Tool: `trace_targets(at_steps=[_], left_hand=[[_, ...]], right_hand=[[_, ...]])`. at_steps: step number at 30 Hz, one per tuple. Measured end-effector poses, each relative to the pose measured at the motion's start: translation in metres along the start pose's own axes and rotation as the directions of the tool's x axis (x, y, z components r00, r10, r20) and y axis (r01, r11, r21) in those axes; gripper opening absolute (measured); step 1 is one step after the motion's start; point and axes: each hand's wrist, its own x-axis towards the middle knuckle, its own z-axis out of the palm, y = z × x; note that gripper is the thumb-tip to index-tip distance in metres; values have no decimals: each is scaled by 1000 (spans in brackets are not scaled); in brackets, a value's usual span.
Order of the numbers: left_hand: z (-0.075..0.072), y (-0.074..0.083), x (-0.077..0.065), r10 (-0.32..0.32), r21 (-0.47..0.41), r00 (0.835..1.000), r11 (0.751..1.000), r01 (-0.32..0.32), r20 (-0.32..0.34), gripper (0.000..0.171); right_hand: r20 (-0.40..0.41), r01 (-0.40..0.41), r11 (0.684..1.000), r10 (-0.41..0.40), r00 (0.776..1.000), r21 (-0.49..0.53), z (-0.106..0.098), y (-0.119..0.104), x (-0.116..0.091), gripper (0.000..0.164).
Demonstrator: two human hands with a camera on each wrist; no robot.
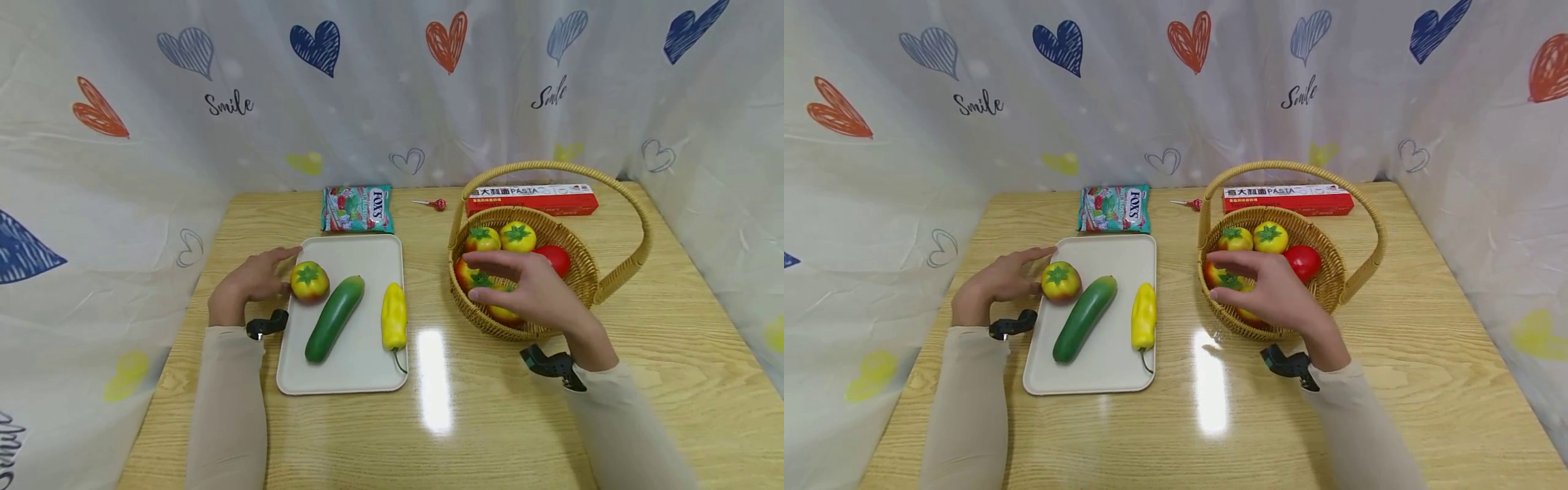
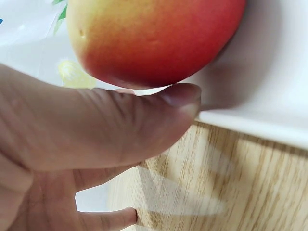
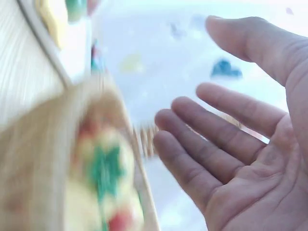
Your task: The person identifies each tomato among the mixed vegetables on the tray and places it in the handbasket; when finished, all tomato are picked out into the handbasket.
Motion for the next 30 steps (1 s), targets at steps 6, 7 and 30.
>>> trace_targets(at_steps=[6,7,30], left_hand=[[0,-2,-1,5,-1,1000,1000,-5,2,83],[0,-2,-1,4,-2,1000,1000,-4,2,83],[-2,-2,1,9,12,1000,1000,-9,0,82]], right_hand=[[87,60,997,-64,994,52,36,-25,38,57],[101,67,996,-73,992,64,43,-29,44,58],[343,126,988,-88,935,-89,166,-51,168,66]])
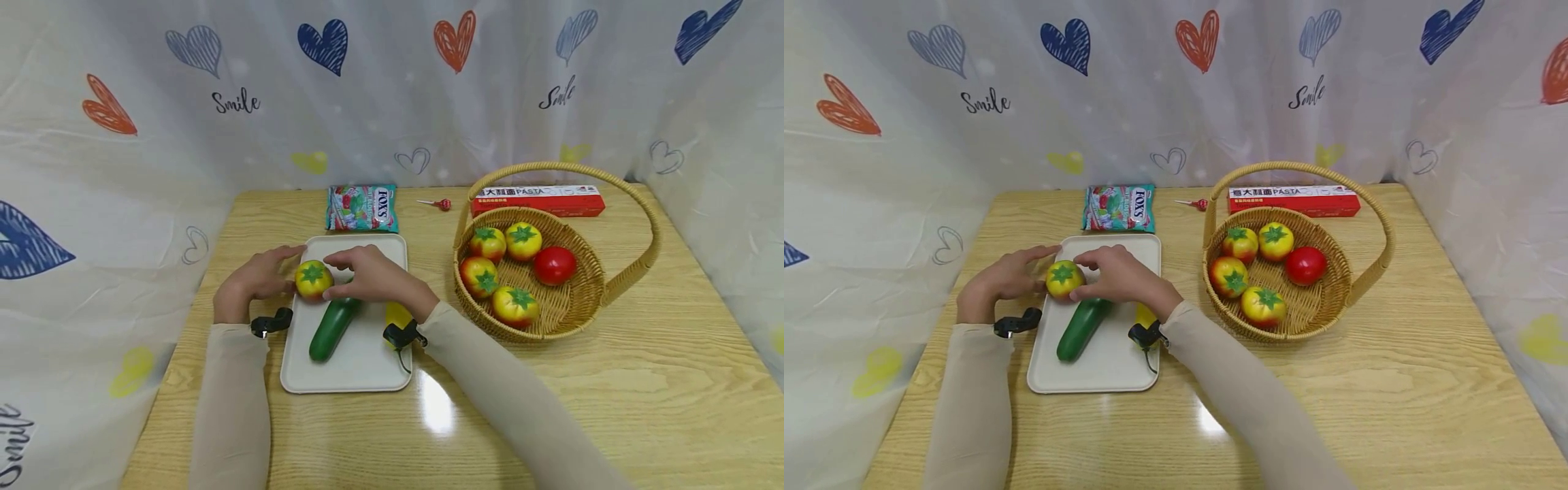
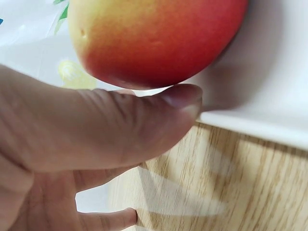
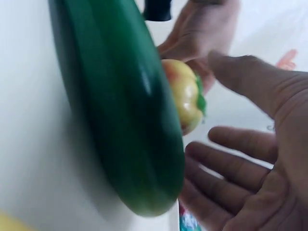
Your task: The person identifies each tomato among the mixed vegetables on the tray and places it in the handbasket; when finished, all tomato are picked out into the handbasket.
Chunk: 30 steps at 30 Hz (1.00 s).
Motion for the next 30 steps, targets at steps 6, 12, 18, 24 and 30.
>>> trace_targets(at_steps=[6,12,18,24,30], left_hand=[[0,1,0,24,4,1000,1000,-24,-6,81],[0,1,0,22,14,1000,1000,-22,-8,82],[-4,2,-2,20,31,1000,999,-20,-8,84],[-3,1,-3,12,5,1000,1000,-12,1,83],[-1,2,-1,11,-1,1000,1000,-11,-3,84]], right_hand=[[23,-35,994,38,999,-102,12,-3,22,61],[-44,-48,992,43,998,-120,19,-7,30,57],[-45,-33,992,28,999,-119,16,-11,29,56],[-25,-10,993,7,1000,-114,15,-15,25,59],[-80,60,998,-63,995,-33,-8,-22,-13,61]])
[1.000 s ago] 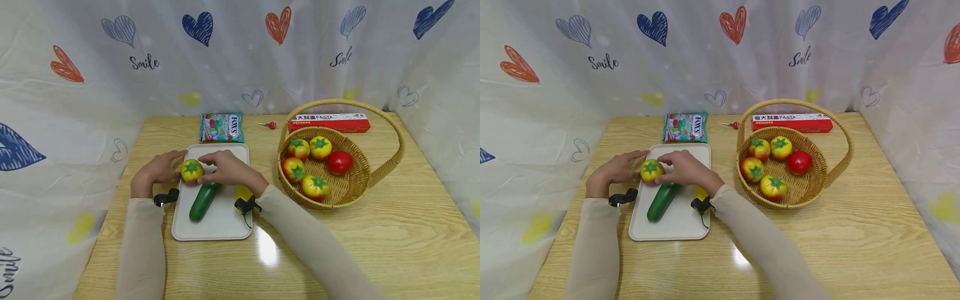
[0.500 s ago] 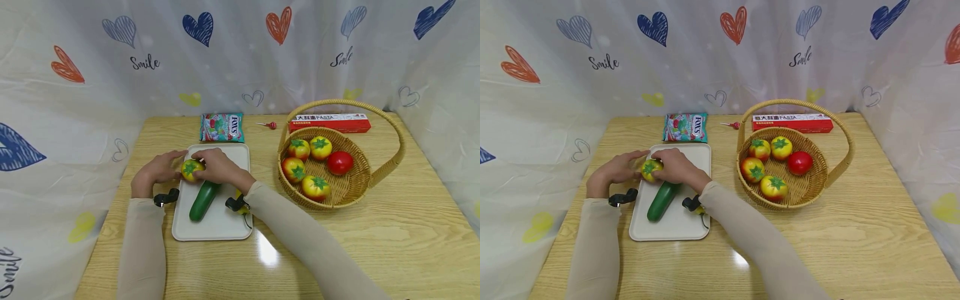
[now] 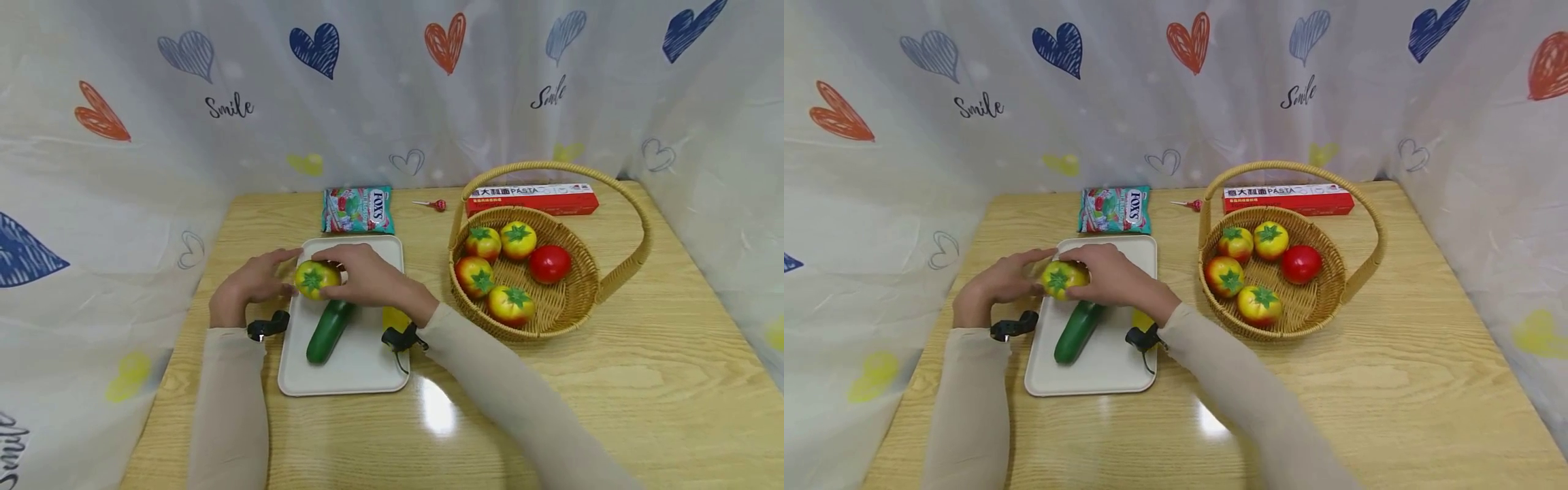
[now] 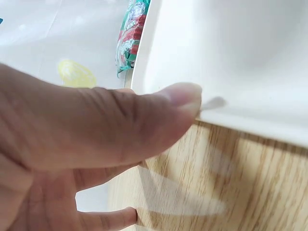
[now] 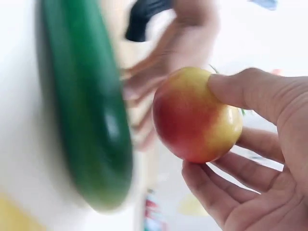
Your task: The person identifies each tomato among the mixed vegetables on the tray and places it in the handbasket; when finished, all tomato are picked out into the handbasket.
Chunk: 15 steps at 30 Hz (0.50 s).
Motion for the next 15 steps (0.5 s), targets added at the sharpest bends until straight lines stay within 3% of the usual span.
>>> trace_targets(at_steps=[7,11,15], left_hand=[[1,-1,2,8,-4,1000,1000,-8,1,88],[2,-2,2,13,1,1000,1000,-13,3,88],[2,-2,0,-1,14,1000,1000,1,5,89]], right_hand=[[-135,46,993,-32,990,105,-49,7,-84,57],[-215,-19,996,38,976,90,-75,23,-139,57],[-323,-122,992,125,938,30,-96,49,-188,57]])
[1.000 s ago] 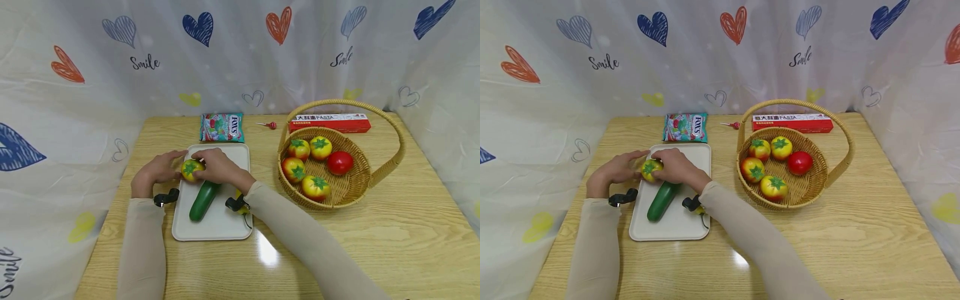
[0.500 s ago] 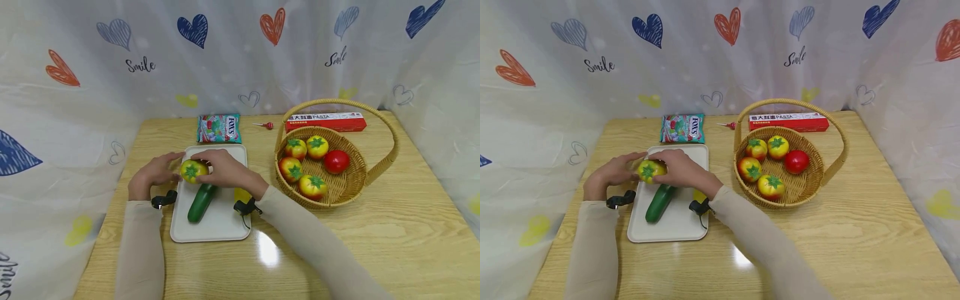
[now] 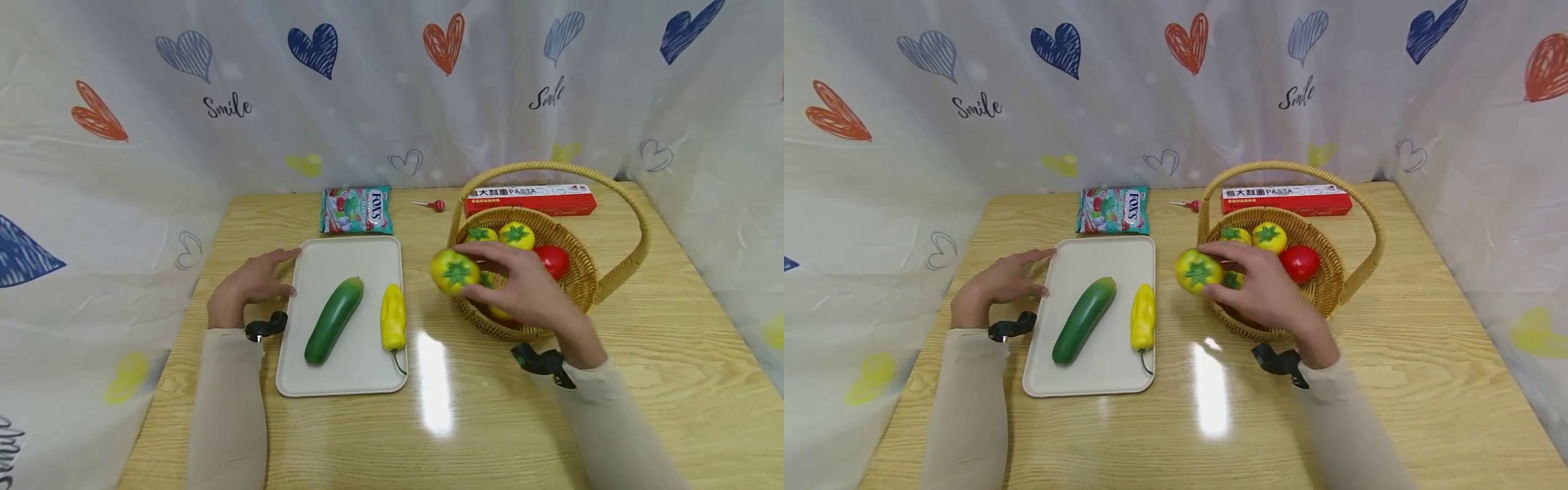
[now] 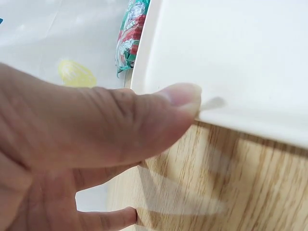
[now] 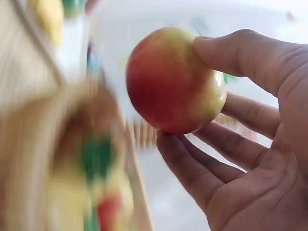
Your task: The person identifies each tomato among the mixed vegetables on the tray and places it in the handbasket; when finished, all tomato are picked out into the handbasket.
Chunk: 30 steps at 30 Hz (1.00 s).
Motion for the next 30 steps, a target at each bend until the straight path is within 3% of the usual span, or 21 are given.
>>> trace_targets(at_steps=[6,12,21,27,30], left_hand=[[0,-2,-1,-8,10,1000,1000,8,-1,89],[0,-4,-2,-15,8,1000,1000,15,-1,89],[2,-3,0,14,4,1000,1000,-13,-16,87],[3,-1,2,29,15,999,999,-29,-15,87],[1,-1,1,34,16,999,999,-34,-13,87]], right_hand=[[-116,-164,981,152,982,-101,-32,38,-36,55],[-137,-267,945,244,960,-188,-39,54,-43,56],[-35,-293,910,296,955,-292,-30,53,-31,60],[-59,-294,913,289,955,-285,-31,48,-31,58],[-95,-257,927,240,966,-274,-34,43,-29,55]])
